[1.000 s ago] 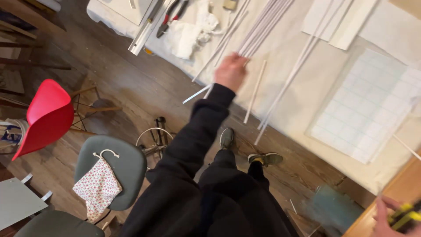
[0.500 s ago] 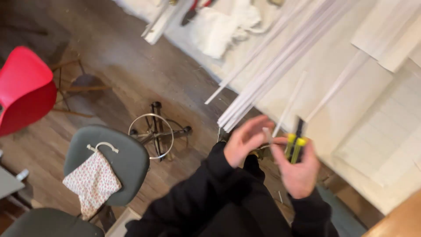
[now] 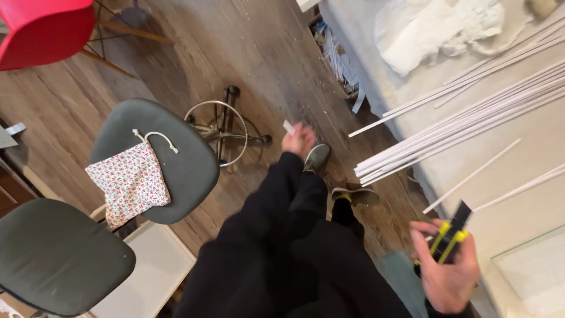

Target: The person is cutting thin white sticks to specific lengths using a utility knife on a wooden workbench.

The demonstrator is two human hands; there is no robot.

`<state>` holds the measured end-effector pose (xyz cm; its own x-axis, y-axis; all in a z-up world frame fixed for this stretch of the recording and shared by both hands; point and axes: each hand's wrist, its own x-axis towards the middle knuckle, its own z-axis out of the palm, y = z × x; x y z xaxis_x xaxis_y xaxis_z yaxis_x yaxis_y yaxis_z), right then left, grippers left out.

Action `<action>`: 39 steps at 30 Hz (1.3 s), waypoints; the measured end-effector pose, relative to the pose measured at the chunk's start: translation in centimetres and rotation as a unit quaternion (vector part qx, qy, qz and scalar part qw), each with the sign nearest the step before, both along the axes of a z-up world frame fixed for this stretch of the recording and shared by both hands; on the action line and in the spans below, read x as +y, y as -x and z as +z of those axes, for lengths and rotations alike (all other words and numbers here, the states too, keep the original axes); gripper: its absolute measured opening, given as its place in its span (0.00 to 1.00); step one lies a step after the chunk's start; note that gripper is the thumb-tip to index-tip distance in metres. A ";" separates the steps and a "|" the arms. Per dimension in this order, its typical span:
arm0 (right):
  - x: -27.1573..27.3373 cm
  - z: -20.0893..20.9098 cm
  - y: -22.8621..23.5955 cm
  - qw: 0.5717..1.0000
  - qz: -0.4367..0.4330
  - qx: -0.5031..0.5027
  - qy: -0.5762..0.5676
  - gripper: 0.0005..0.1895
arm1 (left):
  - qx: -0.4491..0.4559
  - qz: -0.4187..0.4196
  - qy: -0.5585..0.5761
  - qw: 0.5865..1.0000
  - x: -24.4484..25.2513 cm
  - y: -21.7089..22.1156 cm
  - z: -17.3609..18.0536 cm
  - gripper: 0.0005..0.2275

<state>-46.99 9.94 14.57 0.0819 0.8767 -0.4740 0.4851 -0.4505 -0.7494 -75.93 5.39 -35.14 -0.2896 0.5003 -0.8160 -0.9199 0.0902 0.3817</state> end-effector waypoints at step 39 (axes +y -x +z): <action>-7.5 -50.9 20.1 0.945 0.322 -0.051 0.010 0.17 | 0.402 -0.546 0.125 0.724 -26.4 -5.8 4.8 0.10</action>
